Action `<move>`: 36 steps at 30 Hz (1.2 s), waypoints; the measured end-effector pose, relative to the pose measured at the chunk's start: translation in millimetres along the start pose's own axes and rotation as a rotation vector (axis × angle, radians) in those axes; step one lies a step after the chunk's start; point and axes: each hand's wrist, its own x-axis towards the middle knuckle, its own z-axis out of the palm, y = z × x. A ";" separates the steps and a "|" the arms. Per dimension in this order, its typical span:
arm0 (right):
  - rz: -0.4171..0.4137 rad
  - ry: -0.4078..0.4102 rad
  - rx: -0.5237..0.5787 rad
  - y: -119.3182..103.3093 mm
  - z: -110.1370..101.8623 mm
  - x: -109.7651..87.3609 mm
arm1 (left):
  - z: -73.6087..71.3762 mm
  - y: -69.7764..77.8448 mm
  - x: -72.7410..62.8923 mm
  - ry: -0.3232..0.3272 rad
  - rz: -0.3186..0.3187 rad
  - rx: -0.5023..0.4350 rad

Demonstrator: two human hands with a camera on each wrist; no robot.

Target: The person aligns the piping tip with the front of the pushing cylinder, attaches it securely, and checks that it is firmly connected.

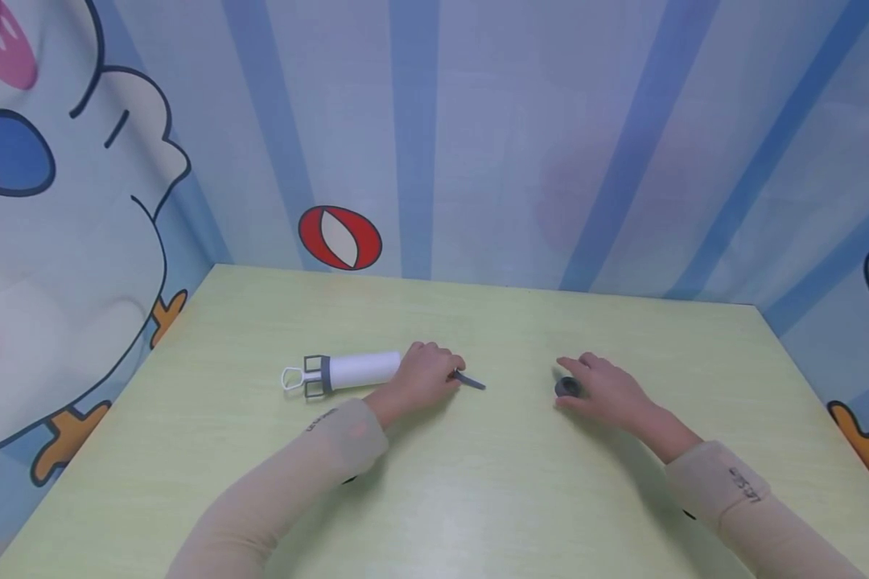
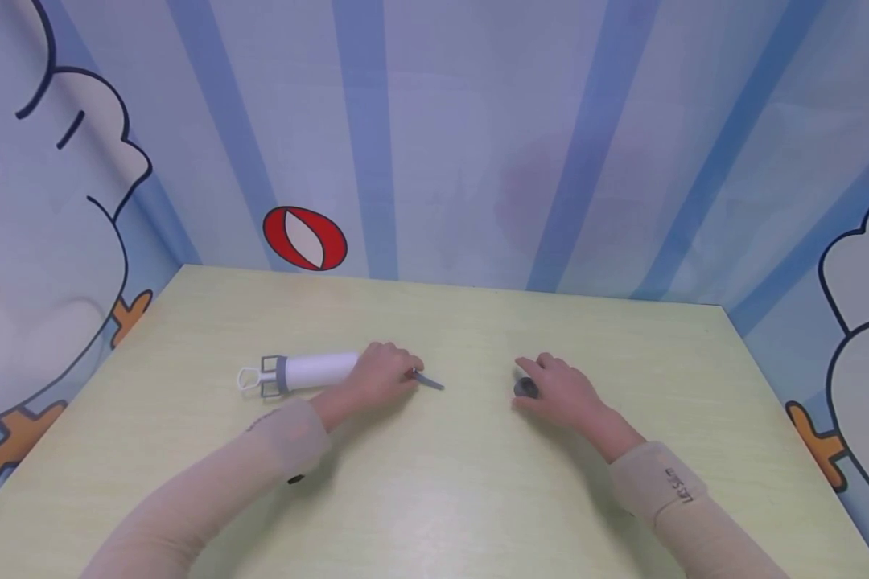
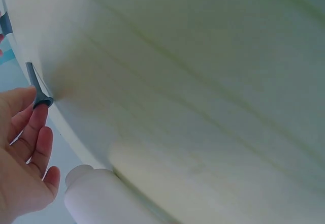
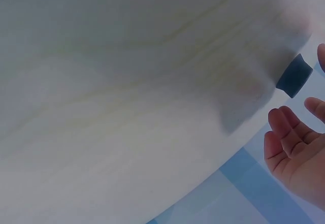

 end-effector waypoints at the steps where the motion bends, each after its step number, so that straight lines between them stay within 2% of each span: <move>1: 0.001 -0.002 0.002 0.3 0.4 0.0 | -0.4 0.2 -0.3 0.002 0.000 -0.003; 15: -0.009 -0.015 0.009 4.0 5.9 0.8 | 0.4 -0.6 -0.5 0.021 0.029 -0.008; 20: -0.012 -0.009 0.002 3.1 5.2 1.6 | 1.3 -2.4 1.6 0.050 0.037 -0.023; 30: -0.015 0.030 0.026 -2.7 -3.1 3.0 | -8.2 -3.9 3.8 0.109 -0.010 -0.141; 36: -0.024 0.055 0.072 -6.1 -3.5 3.2 | -11.5 -2.8 2.6 0.106 -0.039 -0.191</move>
